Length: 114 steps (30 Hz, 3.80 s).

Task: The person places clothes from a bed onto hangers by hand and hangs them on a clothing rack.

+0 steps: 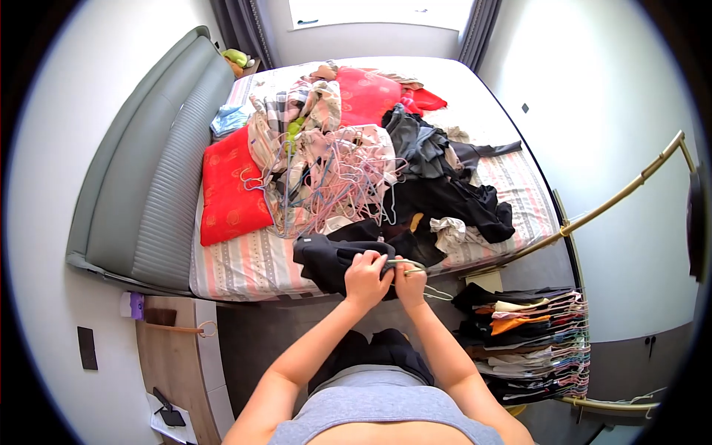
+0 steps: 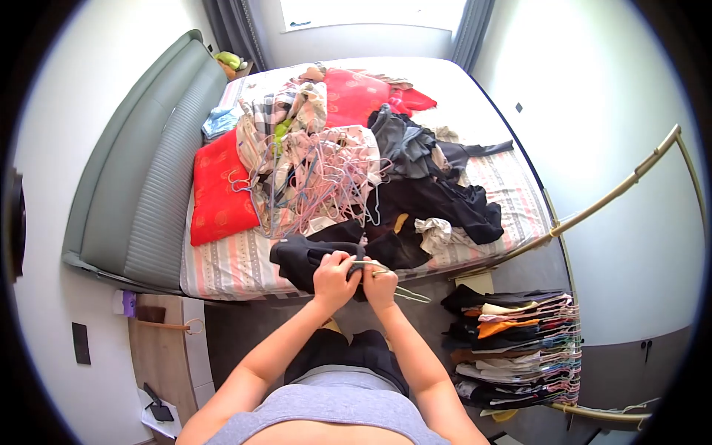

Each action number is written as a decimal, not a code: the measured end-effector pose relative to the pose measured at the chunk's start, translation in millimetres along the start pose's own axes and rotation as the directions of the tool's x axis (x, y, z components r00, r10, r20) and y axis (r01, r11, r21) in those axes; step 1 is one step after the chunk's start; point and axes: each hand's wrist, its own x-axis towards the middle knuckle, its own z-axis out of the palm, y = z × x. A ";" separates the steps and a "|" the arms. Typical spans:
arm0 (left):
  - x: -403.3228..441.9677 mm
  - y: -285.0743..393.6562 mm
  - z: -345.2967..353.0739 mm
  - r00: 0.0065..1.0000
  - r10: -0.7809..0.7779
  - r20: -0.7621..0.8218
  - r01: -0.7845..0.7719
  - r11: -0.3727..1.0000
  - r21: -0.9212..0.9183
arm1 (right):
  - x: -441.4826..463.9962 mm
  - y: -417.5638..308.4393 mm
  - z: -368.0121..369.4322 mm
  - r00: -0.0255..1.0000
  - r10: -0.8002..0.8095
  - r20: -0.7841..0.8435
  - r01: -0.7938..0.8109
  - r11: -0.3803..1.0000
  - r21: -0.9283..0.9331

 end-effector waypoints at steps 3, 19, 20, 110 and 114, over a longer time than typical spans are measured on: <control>16.4 25.1 -8.1 0.947 0.296 0.127 -0.312 0.941 0.131 | 1.0 32.3 -40.7 0.990 0.142 -0.001 -0.132 0.924 0.358; 26.4 94.9 58.5 0.979 0.200 -0.042 -0.201 0.980 -0.008 | -35.0 91.2 -160.8 0.965 -0.261 0.008 0.258 0.961 0.101; 27.1 96.9 56.8 0.981 0.186 -0.054 -0.187 0.982 -0.016 | -42.1 93.3 -157.7 0.972 -0.219 0.085 0.212 0.973 0.088; 120.4 241.2 485.6 0.286 0.592 0.753 0.335 0.675 -0.658 | 52.0 328.3 -316.0 0.188 0.981 0.051 -0.333 0.014 0.943; 122.2 259.5 496.1 0.269 0.589 0.762 0.225 0.731 -0.644 | 55.7 335.7 -360.0 0.176 0.984 -0.006 -0.289 0.058 0.956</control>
